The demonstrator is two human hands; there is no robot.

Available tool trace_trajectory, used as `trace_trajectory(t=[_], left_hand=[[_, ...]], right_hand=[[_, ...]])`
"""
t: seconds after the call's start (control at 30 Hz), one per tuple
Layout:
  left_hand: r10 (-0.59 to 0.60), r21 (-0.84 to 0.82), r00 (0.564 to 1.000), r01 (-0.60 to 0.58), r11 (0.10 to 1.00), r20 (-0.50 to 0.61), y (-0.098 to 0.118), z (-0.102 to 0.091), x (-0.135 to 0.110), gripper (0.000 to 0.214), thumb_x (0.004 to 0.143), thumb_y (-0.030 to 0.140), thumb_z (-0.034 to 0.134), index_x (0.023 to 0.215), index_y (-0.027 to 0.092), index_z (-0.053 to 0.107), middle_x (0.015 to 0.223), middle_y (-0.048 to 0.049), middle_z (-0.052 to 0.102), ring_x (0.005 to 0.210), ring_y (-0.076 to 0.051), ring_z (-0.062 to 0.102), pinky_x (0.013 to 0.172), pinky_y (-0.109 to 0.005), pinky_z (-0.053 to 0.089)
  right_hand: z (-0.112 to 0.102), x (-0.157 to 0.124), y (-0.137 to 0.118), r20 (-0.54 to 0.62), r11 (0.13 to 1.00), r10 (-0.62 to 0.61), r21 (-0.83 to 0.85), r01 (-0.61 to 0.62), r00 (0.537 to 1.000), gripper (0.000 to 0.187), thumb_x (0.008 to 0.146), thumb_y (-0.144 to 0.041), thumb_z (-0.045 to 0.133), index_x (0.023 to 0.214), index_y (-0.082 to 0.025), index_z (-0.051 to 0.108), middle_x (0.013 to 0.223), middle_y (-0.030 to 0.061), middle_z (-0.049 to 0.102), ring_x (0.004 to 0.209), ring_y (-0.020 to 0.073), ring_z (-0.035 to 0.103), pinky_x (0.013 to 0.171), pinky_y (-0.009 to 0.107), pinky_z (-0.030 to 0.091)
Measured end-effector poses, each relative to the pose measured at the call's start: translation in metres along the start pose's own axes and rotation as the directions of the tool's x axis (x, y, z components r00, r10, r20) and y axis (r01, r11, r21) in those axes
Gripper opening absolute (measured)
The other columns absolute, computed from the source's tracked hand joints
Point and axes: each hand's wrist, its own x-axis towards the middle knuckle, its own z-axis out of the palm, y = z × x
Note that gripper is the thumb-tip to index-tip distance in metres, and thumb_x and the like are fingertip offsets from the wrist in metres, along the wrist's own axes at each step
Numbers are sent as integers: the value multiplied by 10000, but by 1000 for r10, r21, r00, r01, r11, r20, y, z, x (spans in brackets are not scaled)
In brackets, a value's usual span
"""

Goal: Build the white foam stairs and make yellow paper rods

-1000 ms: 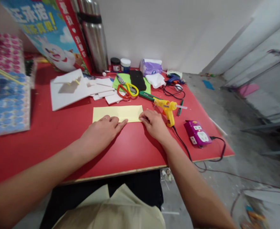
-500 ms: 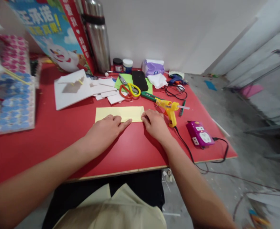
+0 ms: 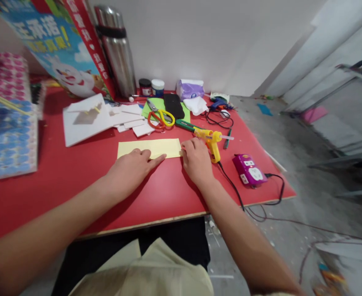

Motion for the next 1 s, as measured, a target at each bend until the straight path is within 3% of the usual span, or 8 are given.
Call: trace_trajectory(t=[0.07, 0.13, 0.2, 0.4, 0.57, 0.7, 0.83, 1.0], left_hand=[[-4, 2, 1000, 4, 1000, 0, 0, 0, 0, 753, 955, -1, 356, 1618, 350, 296, 1222, -155, 604, 1078, -327, 614, 720, -368, 547], [0, 17, 1000, 1, 1000, -31, 0, 3, 0, 738, 958, 8, 358, 1610, 351, 315, 1200, -151, 611, 1065, -324, 618, 707, -357, 545], [13, 32, 998, -10, 999, -69, -1, 7, 1, 715, 952, 11, 370, 1591, 332, 362, 1168, -150, 619, 1035, -323, 624, 684, -350, 542], [21, 20, 991, -18, 1000, -134, -3, 14, 3, 665, 965, 30, 383, 1565, 316, 412, 1146, -154, 634, 1010, -301, 637, 669, -325, 538], [45, 22, 979, -41, 999, -197, -7, 20, -2, 581, 990, 43, 359, 1522, 246, 477, 1094, -163, 643, 992, -313, 648, 654, -336, 532], [71, 46, 955, -60, 997, -288, -16, 26, -8, 431, 944, -16, 392, 1299, 97, 609, 1021, -163, 645, 961, -294, 648, 648, -318, 510], [77, 94, 953, -51, 994, -294, -25, 28, -13, 328, 889, -56, 379, 994, 76, 661, 946, -165, 636, 907, -297, 643, 577, -311, 474], [35, 88, 958, -11, 996, -286, -30, 26, -16, 327, 885, -53, 382, 937, 78, 676, 938, -180, 654, 908, -294, 634, 568, -320, 459]], right_hand=[[-7, -2, -12, -59, 991, -131, 17, 132, 990, 215, 989, -146, 465, 1044, -176, 671, 1052, 149, 676, 993, 287, 603, 897, 444, 504], [-11, -5, -24, -12, 965, -253, 73, 254, 967, 265, 1001, -126, 447, 1095, -180, 689, 1077, 138, 693, 998, 270, 610, 900, 420, 520], [-11, -8, -33, 73, 947, -310, 116, 301, 948, 306, 1002, -109, 435, 1151, -170, 695, 1105, 143, 702, 1010, 266, 619, 900, 406, 532], [-2, -15, -36, 164, 957, -286, 105, 271, 944, 344, 1008, -103, 422, 1212, -176, 690, 1157, 152, 704, 1065, 279, 625, 926, 425, 530], [-3, -10, -35, 225, 954, -299, 37, 298, 927, 299, 1015, -110, 426, 1139, -142, 695, 1097, 157, 700, 994, 278, 591, 891, 398, 505], [-4, -7, -36, 284, 949, -306, 12, 315, 909, 281, 1011, -91, 427, 1063, -139, 700, 1083, 149, 692, 970, 272, 565, 882, 377, 478], [-4, -3, -37, 293, 941, -304, -52, 333, 906, 265, 1016, -102, 436, 1034, -129, 699, 1066, 155, 684, 954, 280, 555, 830, 379, 457], [-2, 5, -38, 336, 928, -304, -108, 357, 892, 253, 1007, -106, 448, 1002, -140, 698, 1021, 161, 671, 911, 290, 534, 784, 393, 417]])
